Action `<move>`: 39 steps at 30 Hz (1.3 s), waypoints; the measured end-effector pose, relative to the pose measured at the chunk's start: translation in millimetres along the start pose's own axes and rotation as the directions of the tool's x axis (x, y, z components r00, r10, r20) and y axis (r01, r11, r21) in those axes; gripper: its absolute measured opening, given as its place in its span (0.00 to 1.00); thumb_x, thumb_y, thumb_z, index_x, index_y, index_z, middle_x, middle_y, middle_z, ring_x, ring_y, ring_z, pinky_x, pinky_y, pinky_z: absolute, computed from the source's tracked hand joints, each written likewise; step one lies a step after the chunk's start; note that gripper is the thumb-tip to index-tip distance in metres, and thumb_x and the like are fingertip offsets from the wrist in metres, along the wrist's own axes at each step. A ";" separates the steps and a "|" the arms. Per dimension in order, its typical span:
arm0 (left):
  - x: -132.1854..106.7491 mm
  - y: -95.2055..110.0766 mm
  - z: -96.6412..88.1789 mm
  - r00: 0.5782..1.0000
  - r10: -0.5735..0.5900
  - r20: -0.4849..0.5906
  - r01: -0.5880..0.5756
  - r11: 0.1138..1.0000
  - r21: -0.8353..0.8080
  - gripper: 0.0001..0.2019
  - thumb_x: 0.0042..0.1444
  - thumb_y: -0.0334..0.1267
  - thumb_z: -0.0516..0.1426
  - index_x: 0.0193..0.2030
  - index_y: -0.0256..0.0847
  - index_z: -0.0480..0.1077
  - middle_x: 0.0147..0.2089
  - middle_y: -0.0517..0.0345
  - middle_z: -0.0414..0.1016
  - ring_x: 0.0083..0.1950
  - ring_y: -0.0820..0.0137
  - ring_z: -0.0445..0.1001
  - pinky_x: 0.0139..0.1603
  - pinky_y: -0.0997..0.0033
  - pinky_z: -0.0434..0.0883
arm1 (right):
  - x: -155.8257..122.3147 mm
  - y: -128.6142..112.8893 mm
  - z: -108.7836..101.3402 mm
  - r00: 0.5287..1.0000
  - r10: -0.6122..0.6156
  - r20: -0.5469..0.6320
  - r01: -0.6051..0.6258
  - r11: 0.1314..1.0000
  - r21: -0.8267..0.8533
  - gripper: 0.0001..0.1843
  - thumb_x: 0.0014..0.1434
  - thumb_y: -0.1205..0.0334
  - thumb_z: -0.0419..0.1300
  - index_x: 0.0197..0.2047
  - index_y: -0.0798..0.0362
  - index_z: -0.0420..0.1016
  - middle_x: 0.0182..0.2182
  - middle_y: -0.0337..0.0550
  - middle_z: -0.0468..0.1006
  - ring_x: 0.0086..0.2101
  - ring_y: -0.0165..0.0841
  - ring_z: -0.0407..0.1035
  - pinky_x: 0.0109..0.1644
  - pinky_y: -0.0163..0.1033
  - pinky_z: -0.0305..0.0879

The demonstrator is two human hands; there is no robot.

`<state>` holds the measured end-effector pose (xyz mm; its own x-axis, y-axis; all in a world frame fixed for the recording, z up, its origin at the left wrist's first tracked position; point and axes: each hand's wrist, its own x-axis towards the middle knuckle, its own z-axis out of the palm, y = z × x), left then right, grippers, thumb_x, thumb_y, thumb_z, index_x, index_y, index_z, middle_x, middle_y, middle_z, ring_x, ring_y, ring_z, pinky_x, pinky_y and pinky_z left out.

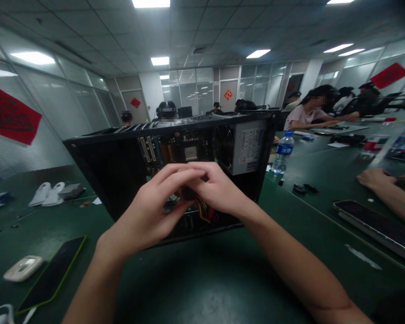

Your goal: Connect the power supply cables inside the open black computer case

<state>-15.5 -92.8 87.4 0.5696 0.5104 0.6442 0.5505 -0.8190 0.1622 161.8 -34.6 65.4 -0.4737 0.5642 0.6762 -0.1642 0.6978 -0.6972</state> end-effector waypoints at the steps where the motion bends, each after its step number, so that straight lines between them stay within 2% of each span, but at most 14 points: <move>1: -0.3 -2.9 0.0 0.999 -0.003 0.041 0.003 1.000 0.004 0.26 0.62 0.28 0.58 0.66 0.46 0.66 0.62 0.48 0.70 0.62 0.59 0.72 0.60 0.59 0.75 | -2.3 4.9 4.7 1.000 0.028 -0.014 -0.028 0.999 0.026 0.18 0.66 0.49 0.60 0.35 0.57 0.76 0.33 0.42 0.77 0.35 0.32 0.69 0.39 0.37 0.67; 4: -1.0 -12.8 1.4 0.981 -0.016 0.195 0.016 1.000 0.003 0.25 0.62 0.33 0.61 0.66 0.47 0.67 0.62 0.48 0.70 0.62 0.59 0.72 0.61 0.59 0.74 | -11.6 20.2 17.7 0.990 0.126 -0.055 -0.120 0.988 0.097 0.11 0.63 0.58 0.62 0.42 0.57 0.78 0.39 0.43 0.80 0.42 0.35 0.72 0.47 0.40 0.69; 6: -0.9 -19.7 5.3 0.962 -0.019 0.273 0.019 1.000 0.002 0.26 0.61 0.37 0.63 0.66 0.47 0.66 0.62 0.48 0.71 0.61 0.59 0.73 0.60 0.62 0.74 | -18.4 29.3 21.5 0.973 0.224 -0.061 -0.217 0.971 0.105 0.11 0.62 0.60 0.62 0.46 0.56 0.78 0.43 0.44 0.80 0.45 0.37 0.72 0.51 0.42 0.69; 9: -0.8 -29.1 17.1 0.952 -0.012 0.307 0.006 1.000 0.021 0.28 0.61 0.42 0.63 0.68 0.47 0.65 0.63 0.47 0.72 0.62 0.58 0.74 0.59 0.62 0.74 | -27.5 40.7 18.8 0.935 0.350 -0.063 -0.342 0.934 0.103 0.14 0.61 0.59 0.63 0.49 0.56 0.77 0.44 0.44 0.80 0.47 0.38 0.72 0.53 0.43 0.70; 12: -1.9 -37.0 33.3 0.951 0.012 0.308 -0.030 0.998 0.054 0.29 0.61 0.43 0.63 0.68 0.45 0.66 0.65 0.46 0.72 0.63 0.57 0.73 0.63 0.58 0.71 | -39.7 52.7 13.9 0.914 0.383 -0.135 -0.373 0.923 0.091 0.14 0.58 0.59 0.65 0.46 0.55 0.74 0.43 0.44 0.78 0.47 0.37 0.72 0.53 0.42 0.69; 14: -3.0 -41.0 44.4 0.944 0.037 0.327 -0.056 0.997 0.050 0.29 0.60 0.42 0.64 0.68 0.44 0.66 0.66 0.46 0.72 0.64 0.57 0.73 0.64 0.56 0.70 | -53.9 61.6 13.5 0.888 0.409 -0.211 -0.400 0.912 0.088 0.16 0.56 0.56 0.67 0.44 0.54 0.71 0.41 0.42 0.77 0.43 0.35 0.72 0.49 0.40 0.70; 16: -3.7 -43.1 55.2 0.931 0.057 0.361 -0.071 0.997 0.028 0.26 0.60 0.39 0.63 0.65 0.44 0.68 0.65 0.47 0.73 0.63 0.58 0.73 0.64 0.57 0.70 | -73.7 70.1 15.1 0.844 0.477 -0.244 -0.459 0.879 0.131 0.24 0.55 0.51 0.68 0.50 0.52 0.68 0.39 0.39 0.75 0.33 0.31 0.72 0.39 0.38 0.71; 19: -4.6 -42.2 73.5 0.913 0.090 0.399 -0.100 0.995 0.003 0.17 0.59 0.34 0.62 0.55 0.42 0.75 0.61 0.48 0.76 0.59 0.59 0.76 0.61 0.58 0.72 | -108.8 78.3 15.7 0.807 0.560 -0.188 -0.528 0.827 0.195 0.34 0.57 0.47 0.67 0.60 0.50 0.60 0.34 0.34 0.73 0.21 0.27 0.66 0.26 0.35 0.66; 21: -6.9 -39.0 89.3 0.900 0.131 0.415 -0.137 0.990 -0.015 0.13 0.59 0.33 0.61 0.51 0.40 0.77 0.58 0.48 0.78 0.56 0.59 0.77 0.59 0.58 0.73 | -131.8 79.3 11.5 0.820 0.536 -0.198 -0.516 0.844 0.147 0.34 0.58 0.47 0.66 0.61 0.50 0.60 0.35 0.36 0.74 0.23 0.27 0.68 0.28 0.35 0.68; 25: -23.8 -27.2 132.7 0.897 0.226 0.380 -0.212 0.974 -0.078 0.15 0.64 0.36 0.57 0.56 0.40 0.75 0.55 0.46 0.79 0.53 0.60 0.78 0.56 0.59 0.74 | -174.1 76.8 -7.5 0.884 0.425 -0.194 -0.451 0.886 -0.112 0.31 0.59 0.48 0.66 0.59 0.52 0.63 0.42 0.45 0.78 0.39 0.36 0.75 0.46 0.43 0.73; 28: -47.5 -17.6 170.4 0.907 0.279 0.316 -0.220 0.953 -0.210 0.15 0.67 0.42 0.56 0.55 0.38 0.74 0.54 0.44 0.79 0.53 0.60 0.79 0.55 0.60 0.75 | -199.8 79.9 -22.8 0.941 0.330 -0.082 -0.337 0.877 -0.342 0.34 0.58 0.44 0.67 0.60 0.52 0.64 0.48 0.54 0.78 0.46 0.43 0.75 0.53 0.49 0.72; 31: -70.8 -13.3 199.1 0.951 0.217 0.220 -0.142 0.939 -0.313 0.16 0.68 0.42 0.53 0.54 0.35 0.74 0.48 0.42 0.81 0.49 0.61 0.80 0.51 0.62 0.78 | -214.0 85.8 -31.5 0.973 0.226 0.050 -0.170 0.844 -0.508 0.36 0.57 0.40 0.67 0.59 0.55 0.67 0.48 0.59 0.78 0.47 0.47 0.75 0.55 0.54 0.71; 35: -87.1 -14.6 209.1 0.964 0.187 0.188 -0.124 0.945 -0.302 0.16 0.68 0.39 0.51 0.54 0.35 0.75 0.46 0.41 0.81 0.46 0.60 0.81 0.48 0.62 0.78 | -217.7 85.6 -31.4 0.977 0.124 0.176 0.001 0.815 -0.580 0.41 0.56 0.37 0.67 0.61 0.58 0.65 0.46 0.61 0.78 0.46 0.49 0.74 0.53 0.57 0.72; 39: -89.8 -14.0 204.4 0.957 0.197 0.212 -0.140 0.956 -0.256 0.16 0.68 0.41 0.51 0.52 0.35 0.76 0.41 0.44 0.82 0.41 0.61 0.81 0.44 0.62 0.79 | -220.8 73.4 -26.6 0.971 0.131 0.199 0.012 0.806 -0.591 0.34 0.61 0.44 0.64 0.62 0.55 0.65 0.50 0.61 0.77 0.51 0.50 0.73 0.58 0.59 0.70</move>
<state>50.4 -73.6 -125.4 0.7833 0.3827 0.4899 0.2901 -0.9220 0.2564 277.4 -96.2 -128.8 -0.6537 0.5518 0.5178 0.3734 0.8304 -0.4135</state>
